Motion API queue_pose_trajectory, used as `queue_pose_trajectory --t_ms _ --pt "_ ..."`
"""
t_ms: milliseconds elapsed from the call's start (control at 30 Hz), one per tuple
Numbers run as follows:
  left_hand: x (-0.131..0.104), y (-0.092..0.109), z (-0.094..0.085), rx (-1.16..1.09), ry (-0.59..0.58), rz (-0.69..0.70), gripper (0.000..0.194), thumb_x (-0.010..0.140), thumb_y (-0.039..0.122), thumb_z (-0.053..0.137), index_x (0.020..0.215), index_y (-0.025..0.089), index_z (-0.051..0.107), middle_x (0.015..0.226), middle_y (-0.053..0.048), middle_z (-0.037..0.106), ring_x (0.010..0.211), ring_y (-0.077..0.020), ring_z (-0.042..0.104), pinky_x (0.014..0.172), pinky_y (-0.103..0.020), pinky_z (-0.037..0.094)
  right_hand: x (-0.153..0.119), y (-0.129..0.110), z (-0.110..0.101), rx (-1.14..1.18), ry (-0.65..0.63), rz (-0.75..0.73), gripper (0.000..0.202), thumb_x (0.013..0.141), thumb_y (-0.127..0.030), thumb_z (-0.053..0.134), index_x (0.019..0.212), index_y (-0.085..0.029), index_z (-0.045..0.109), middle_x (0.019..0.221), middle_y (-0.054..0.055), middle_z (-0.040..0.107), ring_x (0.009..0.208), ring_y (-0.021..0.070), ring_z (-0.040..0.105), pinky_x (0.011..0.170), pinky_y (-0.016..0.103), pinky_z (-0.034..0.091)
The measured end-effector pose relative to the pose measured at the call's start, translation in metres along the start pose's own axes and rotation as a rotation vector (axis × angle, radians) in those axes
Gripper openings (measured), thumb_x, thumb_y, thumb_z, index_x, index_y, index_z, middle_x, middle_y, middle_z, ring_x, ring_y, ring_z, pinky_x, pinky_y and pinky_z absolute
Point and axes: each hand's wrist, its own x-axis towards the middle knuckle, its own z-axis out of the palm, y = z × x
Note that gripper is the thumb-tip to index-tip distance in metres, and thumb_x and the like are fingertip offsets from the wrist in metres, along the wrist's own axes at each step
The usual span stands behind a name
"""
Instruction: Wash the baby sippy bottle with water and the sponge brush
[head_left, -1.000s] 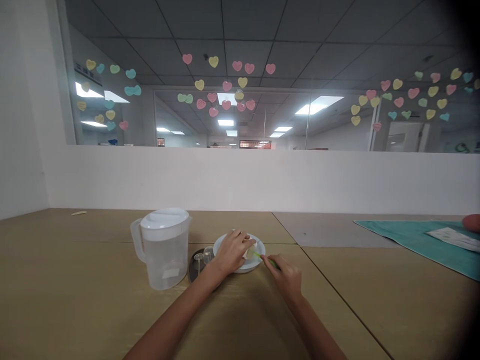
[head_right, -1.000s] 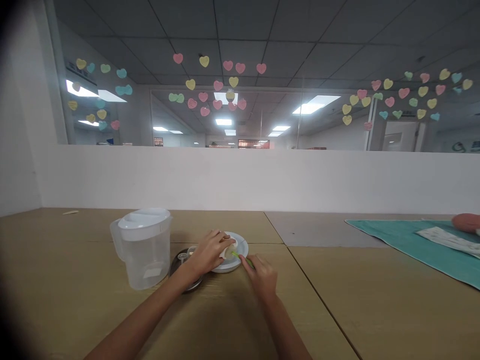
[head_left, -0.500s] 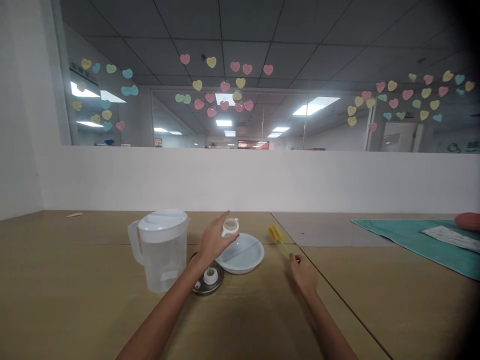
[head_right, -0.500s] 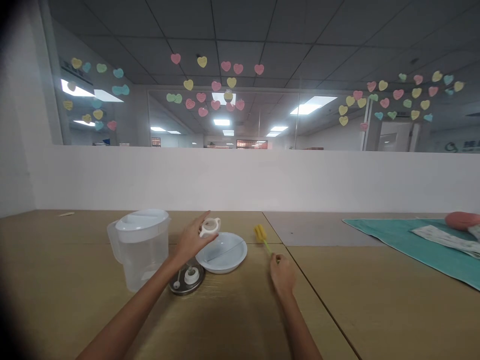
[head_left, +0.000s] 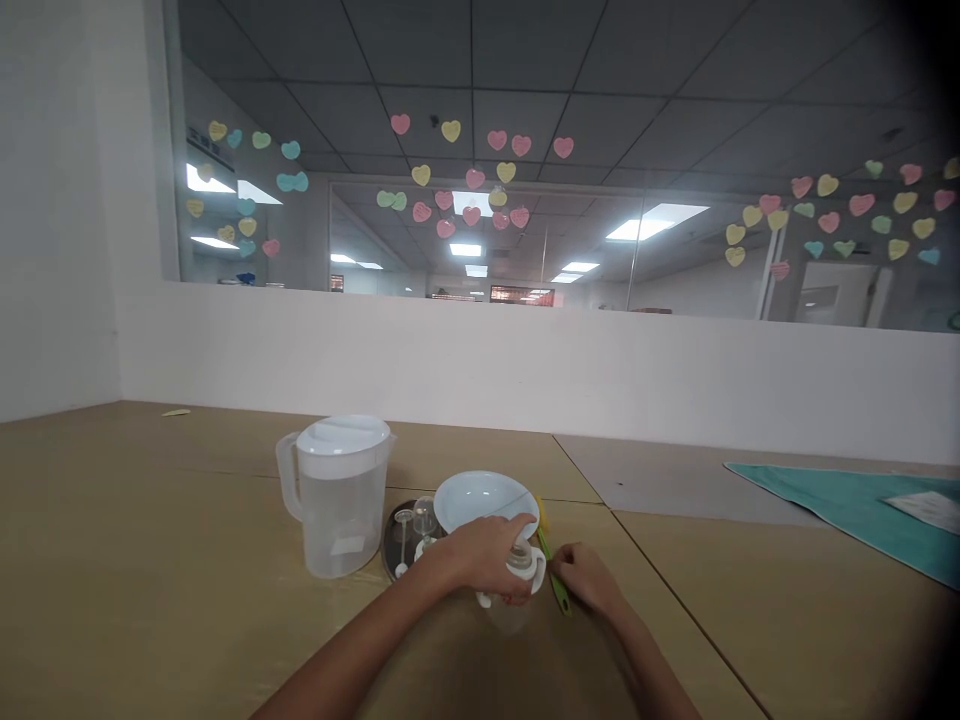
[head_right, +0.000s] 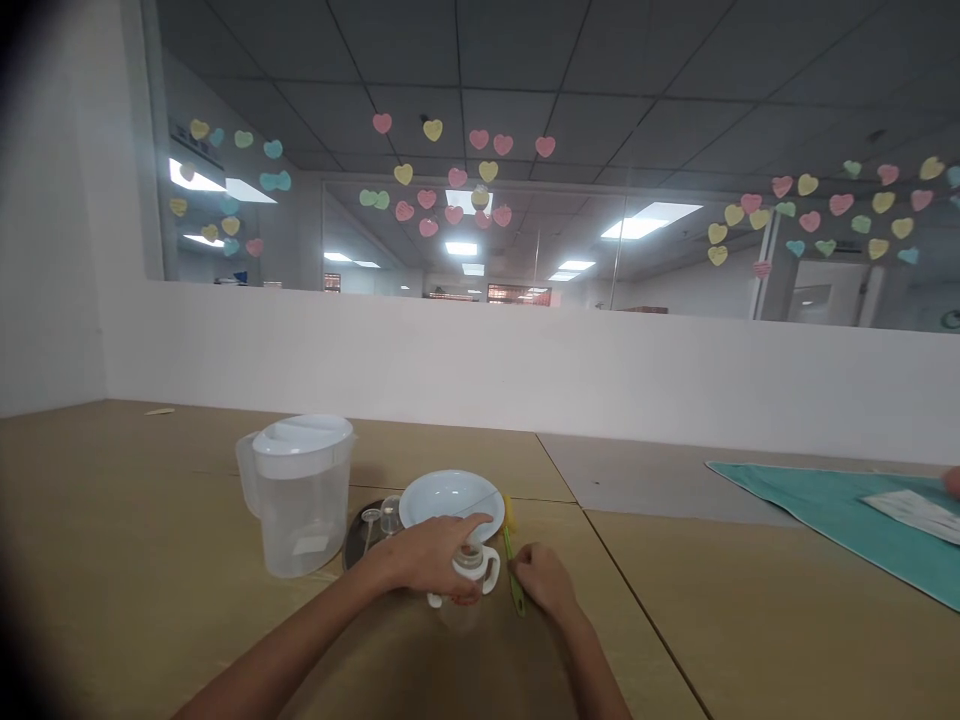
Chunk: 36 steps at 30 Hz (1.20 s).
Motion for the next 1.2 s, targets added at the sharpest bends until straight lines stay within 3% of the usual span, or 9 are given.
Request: queue_pose_trajectory --t_ms 267,367,467,533,667,833,967,1033,1200 --pt "0.005 -0.021 -0.002 -0.035 -0.010 -0.007 0.093 0.057 0.060 0.066 0.136 0.026 0.033 0.117 -0.007 0.059 0.102 -0.0268 0.057 0.078 -0.029 0.044 -0.001 -0.004 0.004 -0.113 -0.043 -0.097 0.020 0.075 -0.025 0.048 0.060 -0.016 0.058 0.064 0.004 0.062 0.061 0.0141 0.053 0.051 0.023 0.024" --pt "0.015 -0.037 -0.008 -0.116 0.070 -0.005 0.065 0.077 0.063 0.045 0.130 0.025 0.042 0.107 -0.004 0.063 0.093 -0.0204 0.060 0.075 -0.026 0.043 -0.001 -0.005 0.005 -0.169 0.000 -0.092 0.035 0.085 -0.036 0.041 0.061 -0.016 0.058 0.067 0.006 0.063 0.063 0.0155 0.055 0.052 0.024 0.023" --pt "0.032 -0.056 -0.004 0.040 0.243 -0.173 0.045 0.092 0.042 0.024 0.107 0.019 0.059 0.109 -0.007 0.063 0.100 -0.0180 0.056 0.086 -0.028 0.038 -0.001 -0.006 0.006 -0.221 0.056 -0.054 0.040 0.089 -0.038 0.037 0.065 -0.017 0.060 0.073 0.008 0.066 0.069 0.0175 0.058 0.053 0.025 0.024" --pt "0.042 -0.066 0.005 0.104 0.238 -0.243 0.041 0.090 0.032 0.029 0.094 0.012 0.064 0.106 -0.015 0.064 0.103 -0.0244 0.055 0.090 -0.037 0.035 -0.001 -0.008 0.006 -0.241 0.085 -0.039 0.041 0.091 -0.038 0.034 0.067 -0.017 0.060 0.078 0.009 0.067 0.073 0.0186 0.059 0.055 0.025 0.026" --pt "0.053 -0.079 0.023 0.129 0.143 -0.285 0.033 0.083 0.026 0.041 0.072 0.011 0.067 0.086 -0.017 0.069 0.088 -0.0280 0.061 0.088 -0.046 0.034 -0.002 -0.014 0.003 -0.238 0.125 -0.027 0.041 0.092 -0.038 0.033 0.069 -0.018 0.061 0.079 0.008 0.067 0.073 0.0182 0.060 0.055 0.024 0.027" --pt "0.052 -0.085 0.023 0.072 0.171 -0.240 0.021 0.074 0.019 0.051 0.081 0.017 0.070 0.090 -0.009 0.071 0.088 -0.0215 0.062 0.084 -0.034 0.040 -0.006 -0.019 -0.003 -0.192 0.233 -0.039 0.039 0.091 -0.035 0.034 0.068 -0.018 0.060 0.074 0.007 0.066 0.067 0.0171 0.058 0.055 0.025 0.027" --pt "0.049 -0.074 0.012 0.034 0.267 -0.174 0.032 0.075 0.012 0.043 0.092 0.019 0.070 0.097 -0.005 0.070 0.092 -0.0169 0.060 0.084 -0.026 0.041 -0.007 -0.022 -0.005 0.059 0.316 -0.115 0.045 0.088 -0.045 0.034 0.063 -0.017 0.059 0.066 0.005 0.062 0.063 0.0166 0.054 0.055 0.024 0.031" --pt "0.046 -0.062 0.007 0.020 0.299 -0.113 0.032 0.076 0.013 0.043 0.092 0.020 0.069 0.097 -0.003 0.070 0.091 -0.0159 0.060 0.084 -0.026 0.041 -0.006 -0.027 -0.006 0.321 0.259 -0.202 0.048 0.083 -0.055 0.040 0.064 -0.016 0.061 0.060 0.003 0.058 0.059 0.0156 0.051 0.054 0.023 0.032" --pt "0.038 -0.032 0.004 0.040 0.312 0.092 0.028 0.070 0.008 0.045 0.080 0.020 0.068 0.081 0.000 0.069 0.076 -0.0149 0.060 0.071 -0.024 0.042 -0.012 -0.042 -0.010 0.916 0.033 -0.182 0.060 0.062 -0.056 0.069 0.107 -0.015 0.063 0.056 -0.003 0.054 0.042 0.0078 0.037 0.041 0.020 0.027"
